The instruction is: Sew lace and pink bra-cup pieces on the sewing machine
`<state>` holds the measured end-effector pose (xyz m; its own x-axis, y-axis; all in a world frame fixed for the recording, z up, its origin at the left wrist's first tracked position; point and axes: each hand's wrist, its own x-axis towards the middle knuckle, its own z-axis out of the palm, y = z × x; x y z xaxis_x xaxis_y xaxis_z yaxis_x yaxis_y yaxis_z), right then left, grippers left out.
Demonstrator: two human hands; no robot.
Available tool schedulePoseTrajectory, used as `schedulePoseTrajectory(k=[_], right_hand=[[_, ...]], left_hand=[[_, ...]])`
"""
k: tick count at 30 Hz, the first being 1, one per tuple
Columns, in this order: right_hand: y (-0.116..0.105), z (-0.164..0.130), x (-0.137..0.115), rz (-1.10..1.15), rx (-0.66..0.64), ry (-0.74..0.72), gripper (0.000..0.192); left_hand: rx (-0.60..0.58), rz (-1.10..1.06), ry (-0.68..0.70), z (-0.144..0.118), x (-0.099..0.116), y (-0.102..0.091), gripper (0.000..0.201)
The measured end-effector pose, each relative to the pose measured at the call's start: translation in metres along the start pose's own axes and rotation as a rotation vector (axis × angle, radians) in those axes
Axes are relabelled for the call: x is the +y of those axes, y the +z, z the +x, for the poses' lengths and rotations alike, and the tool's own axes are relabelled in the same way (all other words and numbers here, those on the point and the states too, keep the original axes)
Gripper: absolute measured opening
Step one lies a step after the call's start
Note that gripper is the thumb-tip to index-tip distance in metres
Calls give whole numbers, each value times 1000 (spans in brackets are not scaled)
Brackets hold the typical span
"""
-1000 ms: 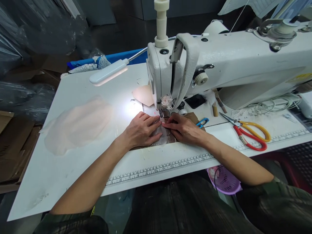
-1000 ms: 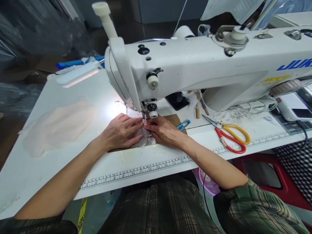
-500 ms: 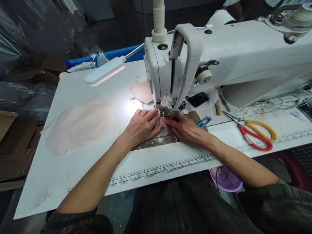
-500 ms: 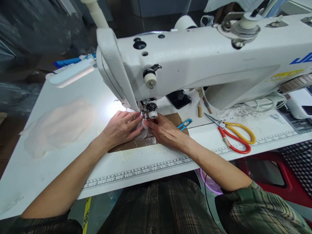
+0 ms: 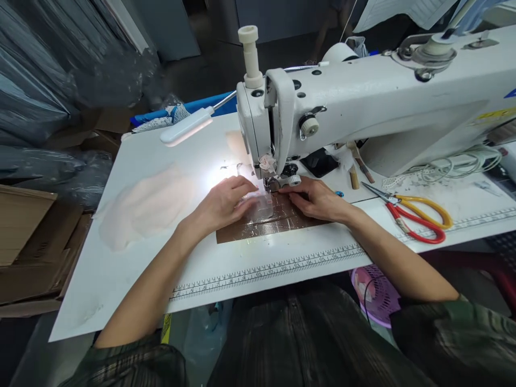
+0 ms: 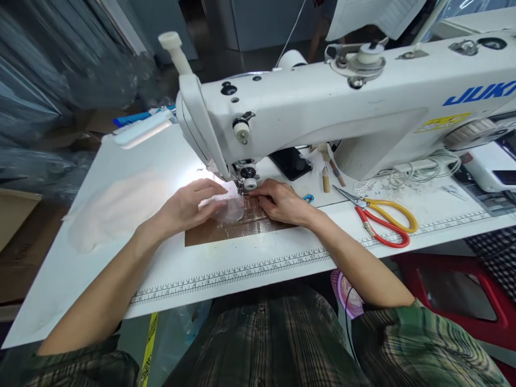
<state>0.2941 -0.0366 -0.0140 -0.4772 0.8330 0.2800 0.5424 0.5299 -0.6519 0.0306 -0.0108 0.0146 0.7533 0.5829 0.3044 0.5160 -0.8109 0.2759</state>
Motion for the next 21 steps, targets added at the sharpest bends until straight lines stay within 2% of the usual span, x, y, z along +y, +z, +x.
schedulePoseTrajectory(k=[3,5,11,15,21], right_hand=[[7,-1,0,-15,-9,-28,33],[12,-2,-3,-27,-18,-65,33],[21,-4,-15,-61,-156,-150,23],[25,-2,-15,-129,-151,-150,19],[25,-2,-13,-101,-137,-172,15]], left_hand=[[-124,-163,57,-4,5,5,21],[-113,-211,70,-7,5,14,18],[-6,-213,53,-12,3,29,16],[42,-192,43,-13,9,28,15],[311,-179,-90,-12,17,31,12]])
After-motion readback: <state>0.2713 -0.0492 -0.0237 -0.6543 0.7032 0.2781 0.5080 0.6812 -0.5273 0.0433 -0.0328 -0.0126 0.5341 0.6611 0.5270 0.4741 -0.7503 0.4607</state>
